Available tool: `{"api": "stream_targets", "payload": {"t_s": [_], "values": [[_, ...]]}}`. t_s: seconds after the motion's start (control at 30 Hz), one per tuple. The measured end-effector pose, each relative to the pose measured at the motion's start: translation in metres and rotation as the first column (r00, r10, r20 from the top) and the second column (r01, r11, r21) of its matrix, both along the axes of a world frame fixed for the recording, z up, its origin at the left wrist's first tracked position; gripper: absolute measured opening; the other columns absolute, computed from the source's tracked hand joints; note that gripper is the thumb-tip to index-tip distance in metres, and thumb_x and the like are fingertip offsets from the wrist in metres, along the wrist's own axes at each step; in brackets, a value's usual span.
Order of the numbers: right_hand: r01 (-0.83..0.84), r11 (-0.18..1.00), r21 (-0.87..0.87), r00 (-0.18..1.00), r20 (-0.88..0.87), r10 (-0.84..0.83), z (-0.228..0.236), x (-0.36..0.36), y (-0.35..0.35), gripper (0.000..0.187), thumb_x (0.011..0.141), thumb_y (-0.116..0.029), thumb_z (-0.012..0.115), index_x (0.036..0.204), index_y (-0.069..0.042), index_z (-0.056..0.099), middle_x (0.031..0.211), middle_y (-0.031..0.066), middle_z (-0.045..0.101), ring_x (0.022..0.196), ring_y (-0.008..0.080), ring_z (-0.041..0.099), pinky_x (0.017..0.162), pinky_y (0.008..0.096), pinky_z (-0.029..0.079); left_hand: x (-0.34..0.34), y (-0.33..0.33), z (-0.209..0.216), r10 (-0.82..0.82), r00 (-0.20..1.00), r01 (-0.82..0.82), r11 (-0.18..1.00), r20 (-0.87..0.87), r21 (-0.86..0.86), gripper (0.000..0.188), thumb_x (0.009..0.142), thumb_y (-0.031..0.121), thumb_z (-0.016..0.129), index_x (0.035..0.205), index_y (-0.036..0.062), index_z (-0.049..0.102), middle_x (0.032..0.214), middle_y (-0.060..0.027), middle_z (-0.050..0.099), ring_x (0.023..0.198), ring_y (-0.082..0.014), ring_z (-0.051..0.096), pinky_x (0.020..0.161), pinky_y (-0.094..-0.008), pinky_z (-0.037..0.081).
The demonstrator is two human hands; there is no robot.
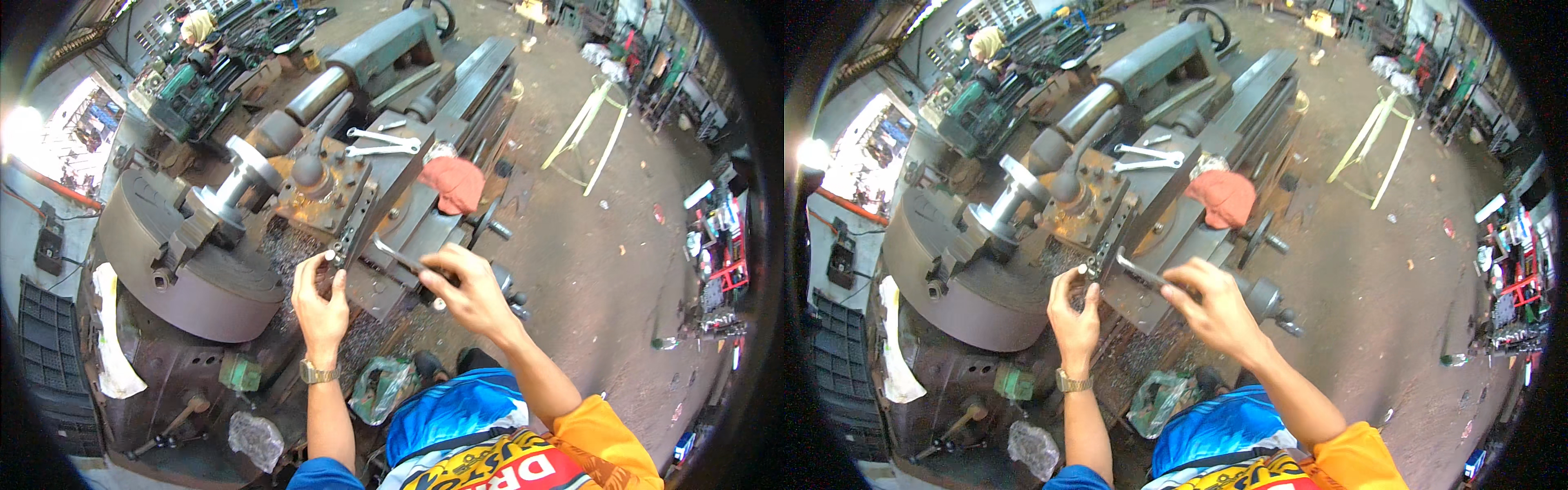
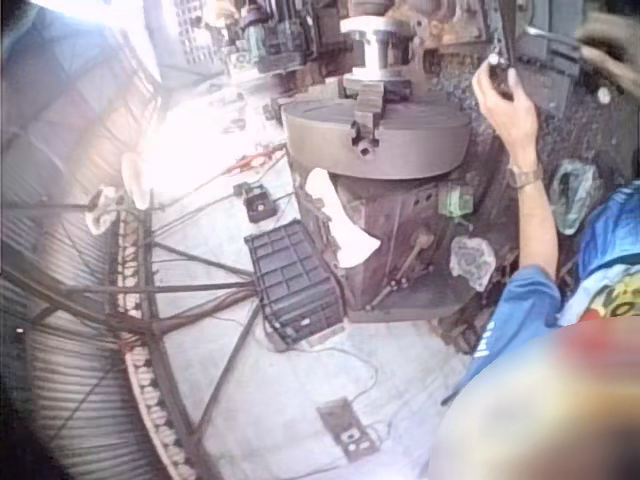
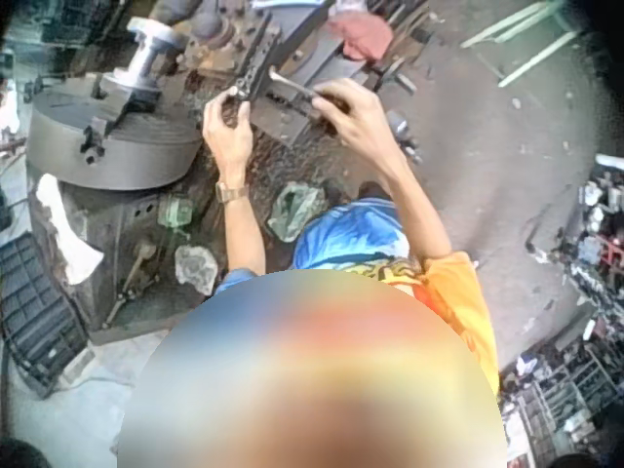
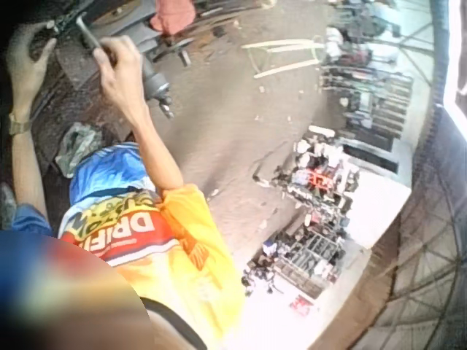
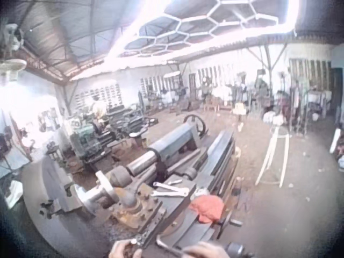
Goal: The person uses a wrench to loosen and remove a small metal part from a lathe, then walks to a bench grinder and grinds the part against the wheel. The person holds the part with both hands and repeatedly presses it against the rotating grinding wheel.
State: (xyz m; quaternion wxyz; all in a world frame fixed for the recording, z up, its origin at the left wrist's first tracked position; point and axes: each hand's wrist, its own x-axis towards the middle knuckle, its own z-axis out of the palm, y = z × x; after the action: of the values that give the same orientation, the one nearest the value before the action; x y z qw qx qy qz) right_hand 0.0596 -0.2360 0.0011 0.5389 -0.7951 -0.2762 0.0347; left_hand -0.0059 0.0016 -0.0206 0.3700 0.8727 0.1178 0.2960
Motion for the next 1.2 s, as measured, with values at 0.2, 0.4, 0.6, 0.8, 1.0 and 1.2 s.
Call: {"api": "stream_targets", "payload": {"t_s": [0.2, 0.4, 0.6, 0.8, 1.0, 1.2], "values": [[0.207, 0.977, -0.049, 0.971, 0.129, -0.199, -0.033, 0.091, 0.024, 0.021, 0.091, -0.006, 0.068, 0.111, 0.002, 0.072, 0.101, 0.018, 0.065, 0.094, 0.0333, 0.066, 0.086, 0.0408, 0.053, 0.015, -0.005, 0.011, 0.055, 0.997, -0.049, 0.994, 0.061, -0.101, 0.013, 0.089, 0.003, 0.072, 0.098, -0.004, 0.065, 0.094, -0.0138, 0.065, 0.087, -0.031, 0.066, 0.081, -0.0399, 0.051], [0.132, 0.984, -0.118, 0.944, 0.319, -0.088, -0.075, 0.174, 0.068, 0.023, 0.088, -0.002, 0.066, 0.11, 0.0, 0.073, 0.101, 0.0188, 0.065, 0.104, 0.038, 0.062, 0.093, 0.046, 0.05, 0.021, -0.007, 0.009, 0.143, 0.989, -0.14, 0.985, 0.024, -0.097, 0.015, 0.084, -0.002, 0.074, 0.088, -0.0038, 0.06, 0.086, -0.0146, 0.062, 0.079, -0.0325, 0.063, 0.072, -0.0396, 0.048], [-0.028, 0.979, -0.204, 0.939, 0.331, 0.096, -0.085, 0.21, 0.093, 0.022, 0.089, -0.007, 0.064, 0.108, -0.001, 0.074, 0.104, 0.0189, 0.063, 0.105, 0.0388, 0.06, 0.092, 0.0475, 0.049, 0.027, -0.011, 0.015, 0.225, 0.973, -0.229, 0.965, -0.043, -0.129, 0.017, 0.079, -0.008, 0.072, 0.081, -0.0046, 0.056, 0.077, -0.0134, 0.058, 0.07, -0.0273, 0.058, 0.068, -0.0355, 0.047], [0.003, 0.971, -0.241, 0.897, 0.429, 0.103, -0.072, 0.258, 0.092, 0.022, 0.087, -0.011, 0.073, 0.108, -0.002, 0.073, 0.112, 0.0191, 0.062, 0.109, 0.0387, 0.057, 0.095, 0.0478, 0.049, 0.031, -0.019, 0.009, 0.295, 0.955, -0.29, 0.944, 0.008, -0.158, 0.014, 0.08, -0.011, 0.068, 0.08, -0.0032, 0.055, 0.077, -0.0135, 0.061, 0.071, -0.0269, 0.061, 0.069, -0.0343, 0.049], [-0.034, 0.905, -0.425, 0.888, 0.403, 0.222, -0.071, 0.288, 0.105, 0.017, 0.088, -0.012, 0.071, 0.1, 0.0, 0.072, 0.105, 0.0182, 0.064, 0.106, 0.0393, 0.059, 0.094, 0.0472, 0.048, 0.03, -0.021, -0.002, 0.351, 0.936, -0.351, 0.923, -0.03, -0.154, 0.015, 0.085, -0.006, 0.071, 0.082, -0.0031, 0.056, 0.083, -0.0118, 0.064, 0.075, -0.0204, 0.062, 0.071, -0.0315, 0.053], [0.031, 0.993, -0.116, 0.922, 0.387, 0.016, -0.037, 0.278, 0.075, 0.014, 0.099, -0.007, 0.056, 0.102, 0.003, 0.066, 0.091, 0.0207, 0.061, 0.084, 0.0403, 0.061, 0.077, 0.045, 0.049, 0.021, -0.017, 0.004, 0.277, 0.958, -0.287, 0.928, -0.075, -0.236, 0.016, 0.082, -0.004, 0.078, 0.091, -0.003, 0.066, 0.089, -0.0092, 0.067, 0.084, -0.0189, 0.064, 0.077, -0.03, 0.052]]}}
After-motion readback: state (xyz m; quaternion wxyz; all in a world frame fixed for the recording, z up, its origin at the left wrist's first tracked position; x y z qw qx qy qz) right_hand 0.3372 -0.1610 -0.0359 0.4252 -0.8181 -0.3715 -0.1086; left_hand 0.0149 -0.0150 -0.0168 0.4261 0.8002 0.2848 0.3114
